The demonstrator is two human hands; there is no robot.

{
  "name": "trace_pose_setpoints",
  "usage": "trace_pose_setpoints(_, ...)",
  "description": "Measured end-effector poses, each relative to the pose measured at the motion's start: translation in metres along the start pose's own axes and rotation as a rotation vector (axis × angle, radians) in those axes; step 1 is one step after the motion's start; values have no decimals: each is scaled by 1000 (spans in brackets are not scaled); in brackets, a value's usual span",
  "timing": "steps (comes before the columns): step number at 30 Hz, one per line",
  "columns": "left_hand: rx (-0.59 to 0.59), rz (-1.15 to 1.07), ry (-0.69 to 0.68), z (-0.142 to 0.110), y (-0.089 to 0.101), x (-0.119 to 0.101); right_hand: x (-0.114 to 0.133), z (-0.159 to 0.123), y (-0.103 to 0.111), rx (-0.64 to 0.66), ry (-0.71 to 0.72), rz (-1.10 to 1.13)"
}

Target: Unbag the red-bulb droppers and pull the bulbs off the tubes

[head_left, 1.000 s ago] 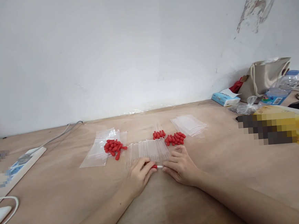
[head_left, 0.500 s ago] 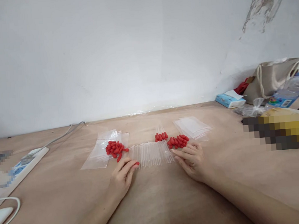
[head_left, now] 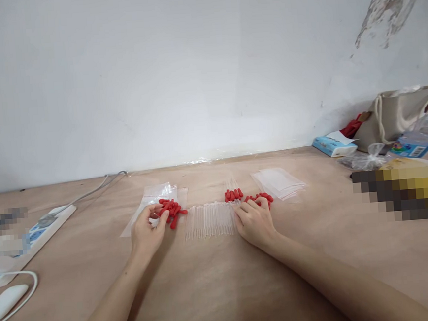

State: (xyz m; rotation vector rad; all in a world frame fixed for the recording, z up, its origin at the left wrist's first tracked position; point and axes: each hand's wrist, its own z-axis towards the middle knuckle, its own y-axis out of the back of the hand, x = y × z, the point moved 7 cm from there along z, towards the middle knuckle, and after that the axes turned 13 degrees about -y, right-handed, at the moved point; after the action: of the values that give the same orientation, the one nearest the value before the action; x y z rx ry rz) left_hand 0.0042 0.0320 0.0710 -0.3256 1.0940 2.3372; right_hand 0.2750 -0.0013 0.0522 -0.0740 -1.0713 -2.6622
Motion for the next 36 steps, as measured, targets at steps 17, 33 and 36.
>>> trace_pose_setpoints(17, 327, 350, 20, 67, -24, 21, 7, -10, -4, 121, -2, 111)
trace_pose_setpoints(33, 708, -118, -98, 60, -155, -91, -8, -18, 14, 46, -2, 227)
trace_pose_setpoints(36, 802, -265, -82, 55, -178, -91, -6, -20, 16, 46, 17, 272)
